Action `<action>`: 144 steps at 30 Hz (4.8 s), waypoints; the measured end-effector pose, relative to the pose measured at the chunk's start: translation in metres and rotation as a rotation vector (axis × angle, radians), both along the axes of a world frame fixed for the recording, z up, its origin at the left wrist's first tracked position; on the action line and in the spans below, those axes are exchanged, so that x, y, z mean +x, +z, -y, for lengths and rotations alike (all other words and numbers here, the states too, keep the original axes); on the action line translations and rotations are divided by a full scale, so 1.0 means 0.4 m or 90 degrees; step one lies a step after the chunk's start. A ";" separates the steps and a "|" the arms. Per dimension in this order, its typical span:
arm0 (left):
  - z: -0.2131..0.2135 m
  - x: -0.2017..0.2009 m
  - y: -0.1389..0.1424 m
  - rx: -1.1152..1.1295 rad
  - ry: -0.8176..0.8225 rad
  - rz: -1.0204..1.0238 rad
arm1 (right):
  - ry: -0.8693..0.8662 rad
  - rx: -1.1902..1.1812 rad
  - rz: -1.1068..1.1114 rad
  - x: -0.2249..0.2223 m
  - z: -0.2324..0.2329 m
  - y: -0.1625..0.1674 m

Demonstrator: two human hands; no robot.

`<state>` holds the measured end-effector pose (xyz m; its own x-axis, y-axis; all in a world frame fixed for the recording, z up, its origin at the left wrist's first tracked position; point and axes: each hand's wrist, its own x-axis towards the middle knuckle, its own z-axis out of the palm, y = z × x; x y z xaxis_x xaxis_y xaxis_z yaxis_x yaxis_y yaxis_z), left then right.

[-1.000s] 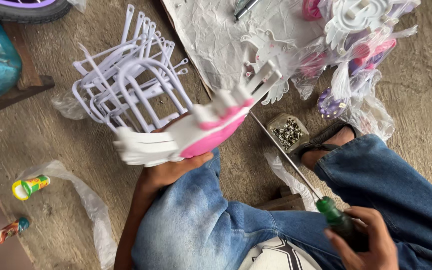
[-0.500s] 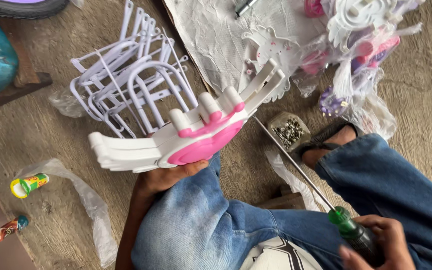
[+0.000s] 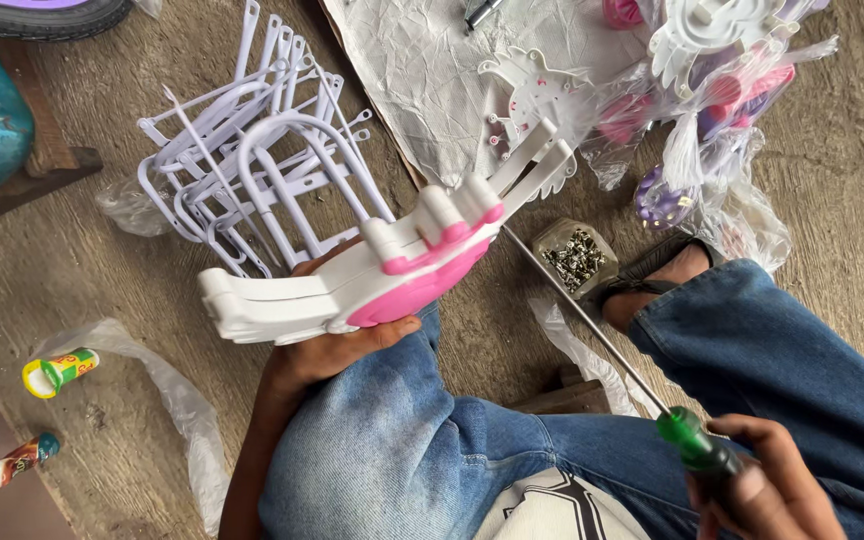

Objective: The person sits on the floor and attaches a pink heart-shaped decorative panel with a crown and wings to a white metal bicycle frame bracket. They align the panel, pick screws from a container, and drive them in with a screwdriver, turning the assembly over to fasten the other side.

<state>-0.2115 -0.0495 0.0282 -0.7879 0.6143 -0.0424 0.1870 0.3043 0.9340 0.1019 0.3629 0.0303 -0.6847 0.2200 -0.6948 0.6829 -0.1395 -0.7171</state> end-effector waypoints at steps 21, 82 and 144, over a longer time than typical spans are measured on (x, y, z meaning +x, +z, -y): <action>0.035 0.042 -0.126 -0.014 -0.087 -0.134 | 0.179 0.214 -0.097 0.006 -0.016 0.001; 0.063 0.057 -0.143 0.028 -0.149 0.052 | 0.024 -0.487 0.061 0.104 -0.060 -0.083; -0.160 -0.103 0.399 -0.039 -0.258 0.229 | 0.265 -0.019 -0.542 -0.611 0.340 0.102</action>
<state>-0.2527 0.0146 0.1879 -0.4184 0.8536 -0.3103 -0.0276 0.3296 0.9437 -0.1424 0.2268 0.0710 -0.9834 -0.1663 0.0725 -0.0687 -0.0289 -0.9972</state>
